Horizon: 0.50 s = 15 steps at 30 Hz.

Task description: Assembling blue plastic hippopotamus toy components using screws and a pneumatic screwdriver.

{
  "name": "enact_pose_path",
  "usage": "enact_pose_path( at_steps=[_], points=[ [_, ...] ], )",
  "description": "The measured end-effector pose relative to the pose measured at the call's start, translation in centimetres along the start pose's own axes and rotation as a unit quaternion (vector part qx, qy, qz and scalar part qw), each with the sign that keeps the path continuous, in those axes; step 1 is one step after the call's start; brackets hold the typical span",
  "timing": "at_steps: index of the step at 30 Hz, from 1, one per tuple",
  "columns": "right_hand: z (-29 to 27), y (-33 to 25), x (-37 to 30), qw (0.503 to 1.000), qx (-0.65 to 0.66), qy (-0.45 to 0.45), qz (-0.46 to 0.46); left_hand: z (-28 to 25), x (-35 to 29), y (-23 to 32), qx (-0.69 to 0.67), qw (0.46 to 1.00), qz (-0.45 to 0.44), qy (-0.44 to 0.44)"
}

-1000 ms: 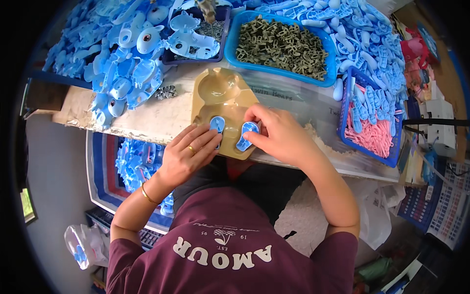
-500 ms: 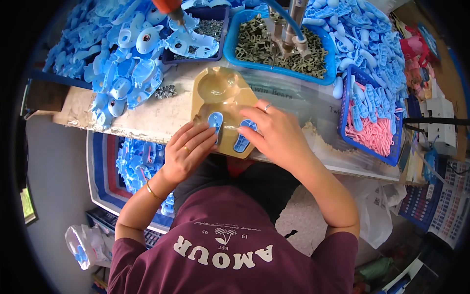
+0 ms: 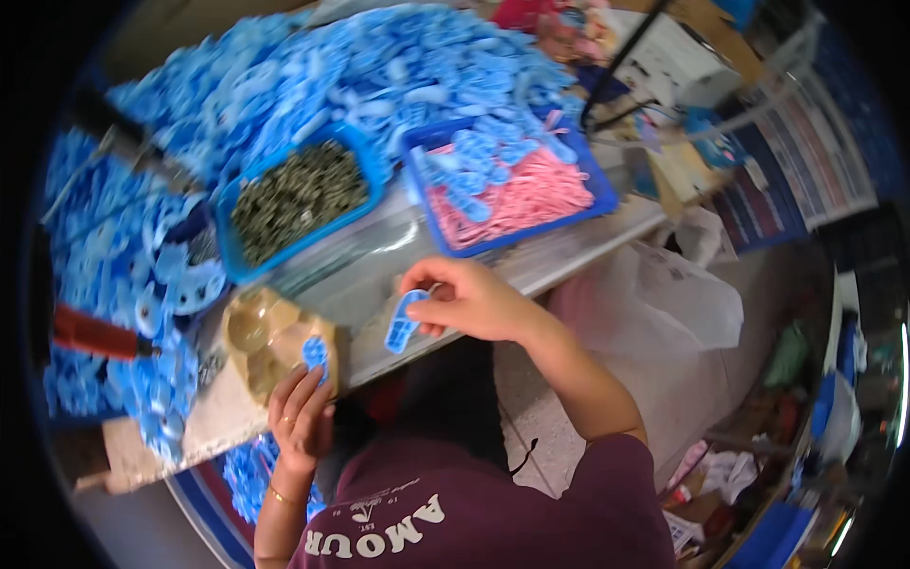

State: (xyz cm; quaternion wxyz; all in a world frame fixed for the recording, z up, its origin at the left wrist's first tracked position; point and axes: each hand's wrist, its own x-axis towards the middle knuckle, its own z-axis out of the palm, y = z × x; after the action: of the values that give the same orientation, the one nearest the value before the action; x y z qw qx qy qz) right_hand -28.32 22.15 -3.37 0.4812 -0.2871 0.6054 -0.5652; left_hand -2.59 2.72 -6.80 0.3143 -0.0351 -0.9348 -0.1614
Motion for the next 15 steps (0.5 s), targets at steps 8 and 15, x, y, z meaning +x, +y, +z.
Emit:
enact_pose_path(
  at_steps=[8, 15],
  points=[
    [-20.7, -2.1, -15.7, 0.93, -0.137, 0.329, 0.09, 0.9, 1.5, 0.0, -0.041, 0.997, -0.034, -0.05],
    [-43.2, -5.9, -20.2, 0.658, -0.099, 0.729, -0.161, 1.3, 2.2, 0.8, -0.033, 0.997, -0.039, -0.058]
  ],
)
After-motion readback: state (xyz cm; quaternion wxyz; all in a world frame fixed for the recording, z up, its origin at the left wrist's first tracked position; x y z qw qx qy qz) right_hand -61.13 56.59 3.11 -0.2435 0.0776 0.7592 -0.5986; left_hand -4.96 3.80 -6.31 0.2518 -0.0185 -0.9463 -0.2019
